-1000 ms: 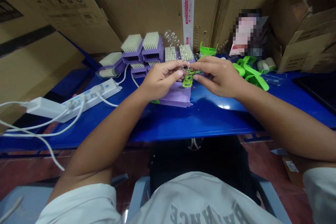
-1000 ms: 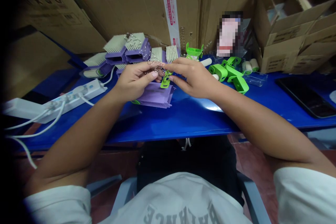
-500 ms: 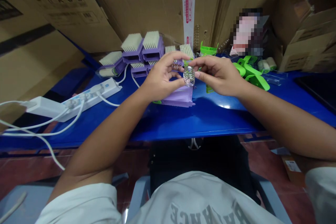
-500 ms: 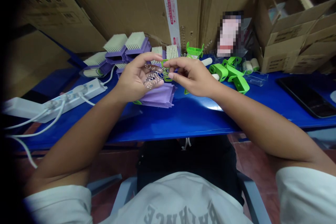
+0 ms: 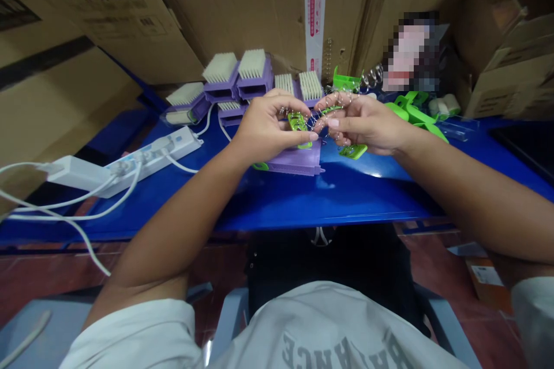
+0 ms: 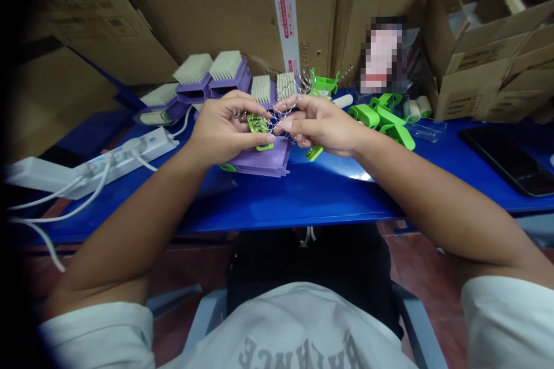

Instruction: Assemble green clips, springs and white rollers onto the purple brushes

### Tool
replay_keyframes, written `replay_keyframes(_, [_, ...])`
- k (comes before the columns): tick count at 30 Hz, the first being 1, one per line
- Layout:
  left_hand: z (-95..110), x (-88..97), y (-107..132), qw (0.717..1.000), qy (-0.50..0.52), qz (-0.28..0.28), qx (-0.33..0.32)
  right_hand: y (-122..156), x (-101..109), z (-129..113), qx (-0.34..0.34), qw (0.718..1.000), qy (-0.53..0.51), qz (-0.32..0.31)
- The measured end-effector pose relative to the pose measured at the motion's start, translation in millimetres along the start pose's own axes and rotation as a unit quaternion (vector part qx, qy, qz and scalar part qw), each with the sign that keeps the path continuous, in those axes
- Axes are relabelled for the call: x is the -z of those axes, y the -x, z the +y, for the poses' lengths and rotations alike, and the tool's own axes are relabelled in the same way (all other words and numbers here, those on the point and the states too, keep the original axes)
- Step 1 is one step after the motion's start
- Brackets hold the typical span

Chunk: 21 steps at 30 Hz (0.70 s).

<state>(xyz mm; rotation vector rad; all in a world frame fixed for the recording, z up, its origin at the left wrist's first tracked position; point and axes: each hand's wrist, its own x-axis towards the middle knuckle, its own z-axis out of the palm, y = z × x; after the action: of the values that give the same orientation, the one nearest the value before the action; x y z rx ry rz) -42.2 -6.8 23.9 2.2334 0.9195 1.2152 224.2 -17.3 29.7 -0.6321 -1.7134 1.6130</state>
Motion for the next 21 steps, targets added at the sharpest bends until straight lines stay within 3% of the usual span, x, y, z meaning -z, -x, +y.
replay_keyframes(6, [7.9, 2.4, -1.9, 0.999, -0.048, 0.007, 0.002, 1.5, -6.3, -7.4, -0.039, 0.999, -0.027, 0.016])
replay_keyframes(10, [5.3, 2.9, -2.5, 0.998, 0.055, -0.038, -0.010, 5.1, -7.1, -12.5, -0.061, 0.996, -0.062, 0.001])
replay_keyframes(14, [1.4, 1.7, -0.8, 0.982, 0.168, -0.077, 0.025, 6.0, -5.4, -12.1, -0.046, 0.995, -0.082, -0.022])
replay_keyframes(21, [5.2, 0.8, -1.7, 0.980, 0.184, -0.082, 0.004, 4.4, -7.5, -15.9, -0.064, 0.990, -0.121, -0.034])
